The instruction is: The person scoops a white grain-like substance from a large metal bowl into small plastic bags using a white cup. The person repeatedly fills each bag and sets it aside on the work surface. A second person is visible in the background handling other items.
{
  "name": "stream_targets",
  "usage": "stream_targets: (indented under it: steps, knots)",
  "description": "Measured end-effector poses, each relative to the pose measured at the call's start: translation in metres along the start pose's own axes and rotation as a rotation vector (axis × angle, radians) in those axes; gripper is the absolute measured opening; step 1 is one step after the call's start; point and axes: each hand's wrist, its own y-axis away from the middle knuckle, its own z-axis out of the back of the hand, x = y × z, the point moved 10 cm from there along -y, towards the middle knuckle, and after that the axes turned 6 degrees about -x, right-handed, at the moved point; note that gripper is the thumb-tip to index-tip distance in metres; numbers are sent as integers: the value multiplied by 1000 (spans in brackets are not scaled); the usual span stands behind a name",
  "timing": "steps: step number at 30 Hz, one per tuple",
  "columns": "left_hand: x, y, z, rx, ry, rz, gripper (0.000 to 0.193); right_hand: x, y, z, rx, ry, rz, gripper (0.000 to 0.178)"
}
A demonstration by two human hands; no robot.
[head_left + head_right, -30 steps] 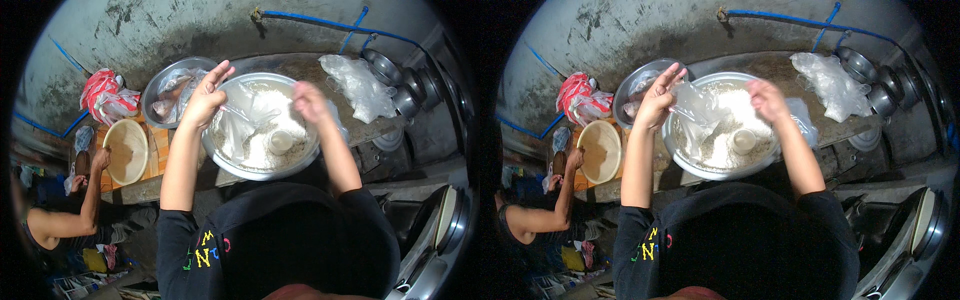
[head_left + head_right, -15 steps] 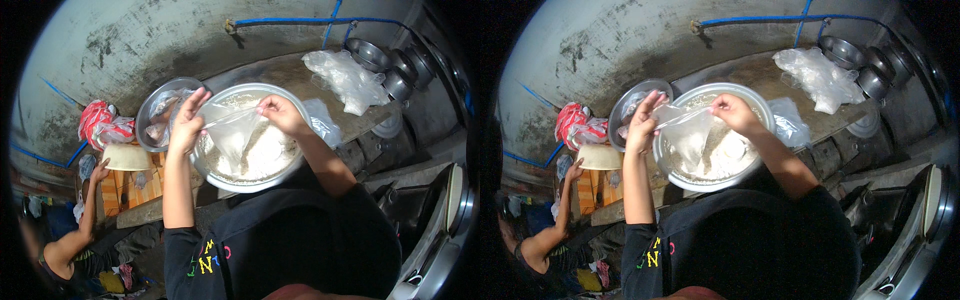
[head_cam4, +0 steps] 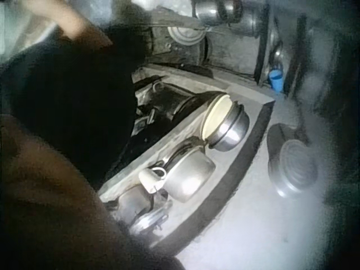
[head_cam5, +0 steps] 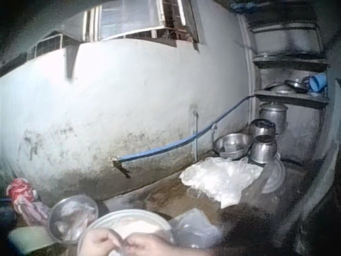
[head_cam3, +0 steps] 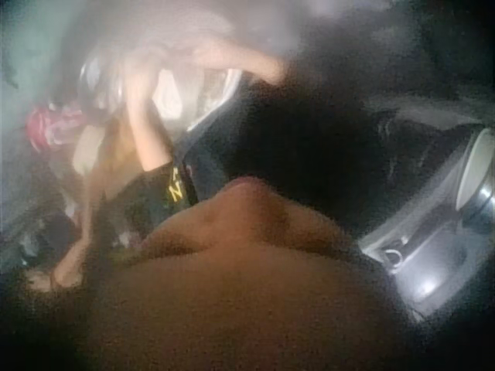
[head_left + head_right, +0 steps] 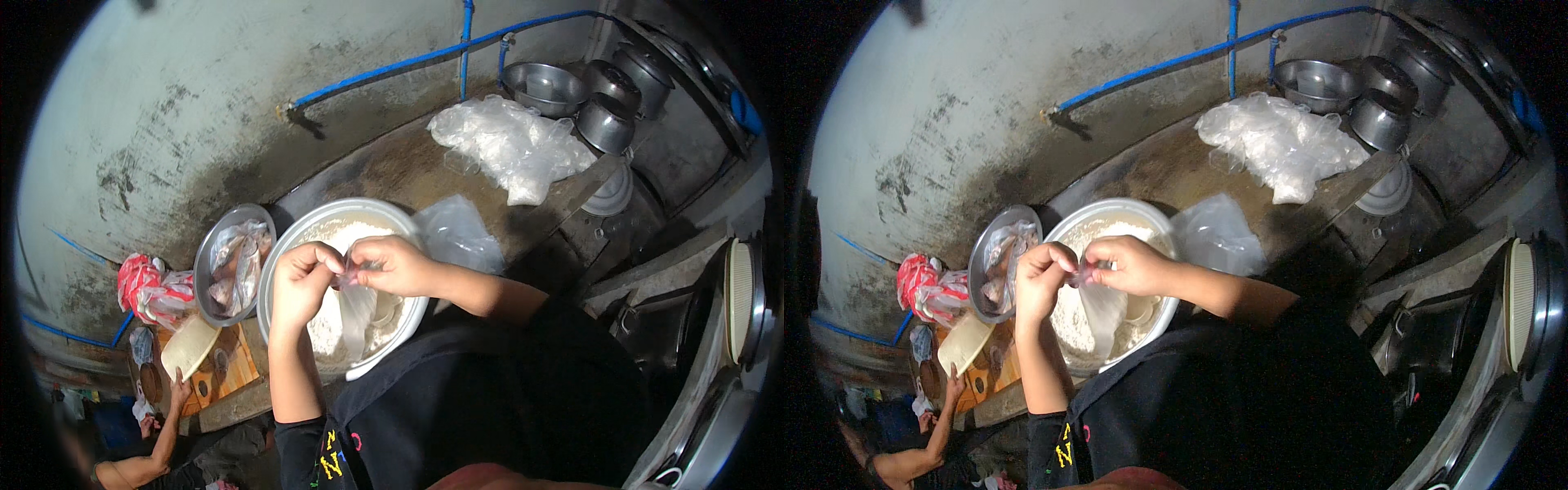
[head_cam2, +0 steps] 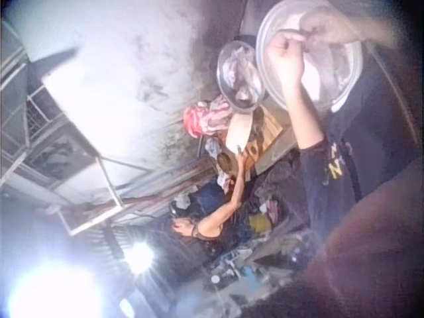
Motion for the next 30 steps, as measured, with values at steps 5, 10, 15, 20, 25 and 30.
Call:
stream_targets:
  steps: [5,10,15,20,25,30]
  knots:
    - [-50,-13,-37,-49,402,-224,12,17,-7,111,-234,-135,95,6]
    - [-36,-13,-68,30,315,-204,16,-3,1,257,-627,401,60,8]
    - [9,-4,-63,-87,407,-48,18,8,17,387,-926,851,160,13]
    - [41,9,-57,-236,518,-2,20,-60,39,470,-966,1062,0,16]
    - [66,15,-69,-300,497,104,20,-247,121,500,-788,1153,-313,15]
    - [82,28,-70,-356,410,167,19,-300,161,505,-718,1019,-379,20]
